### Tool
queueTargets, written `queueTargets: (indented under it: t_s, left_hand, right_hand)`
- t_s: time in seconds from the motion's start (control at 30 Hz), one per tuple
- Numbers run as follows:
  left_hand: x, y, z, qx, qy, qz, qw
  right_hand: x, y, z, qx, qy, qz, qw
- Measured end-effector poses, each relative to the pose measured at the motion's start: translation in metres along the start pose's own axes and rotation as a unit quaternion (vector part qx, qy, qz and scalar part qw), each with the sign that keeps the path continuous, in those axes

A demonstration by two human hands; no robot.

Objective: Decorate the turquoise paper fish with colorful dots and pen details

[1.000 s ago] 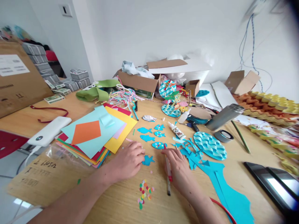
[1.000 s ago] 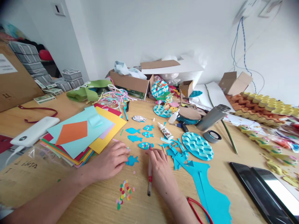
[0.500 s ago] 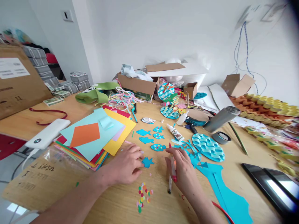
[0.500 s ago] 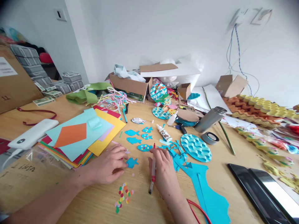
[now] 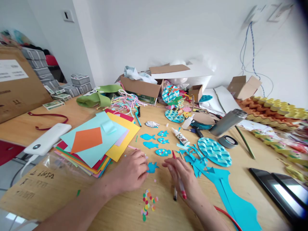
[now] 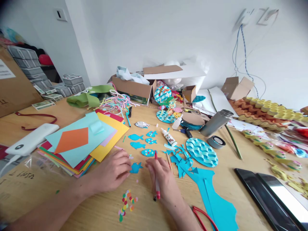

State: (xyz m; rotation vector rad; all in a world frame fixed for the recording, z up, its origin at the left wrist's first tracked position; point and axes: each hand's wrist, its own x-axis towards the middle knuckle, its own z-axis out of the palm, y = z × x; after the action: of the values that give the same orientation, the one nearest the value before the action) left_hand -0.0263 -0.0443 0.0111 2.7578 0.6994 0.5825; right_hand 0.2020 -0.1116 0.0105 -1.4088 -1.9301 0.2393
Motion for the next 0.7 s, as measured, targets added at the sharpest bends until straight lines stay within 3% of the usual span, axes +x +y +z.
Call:
queueTargets:
  t_s: [0.17, 0.27, 0.7]
  left_hand:
    - [-0.0001, -0.0022, -0.0022, 0.005, -0.019, 0.015, 1.0]
    - [-0.0017, -0.002, -0.0005, 0.003, -0.029, 0.025, 0.999]
    - [-0.0054, 0.0008, 0.0073, 0.003, -0.027, 0.028, 0.999]
  right_hand:
    - [-0.0003, -0.006, -0.0001, -0.013, -0.099, -0.018, 0.995]
    - [-0.0004, -0.0085, -0.0022, -0.026, -0.126, -0.015, 0.992]
    - [0.0013, -0.0082, 0.0045, -0.027, -0.087, -0.022, 0.996]
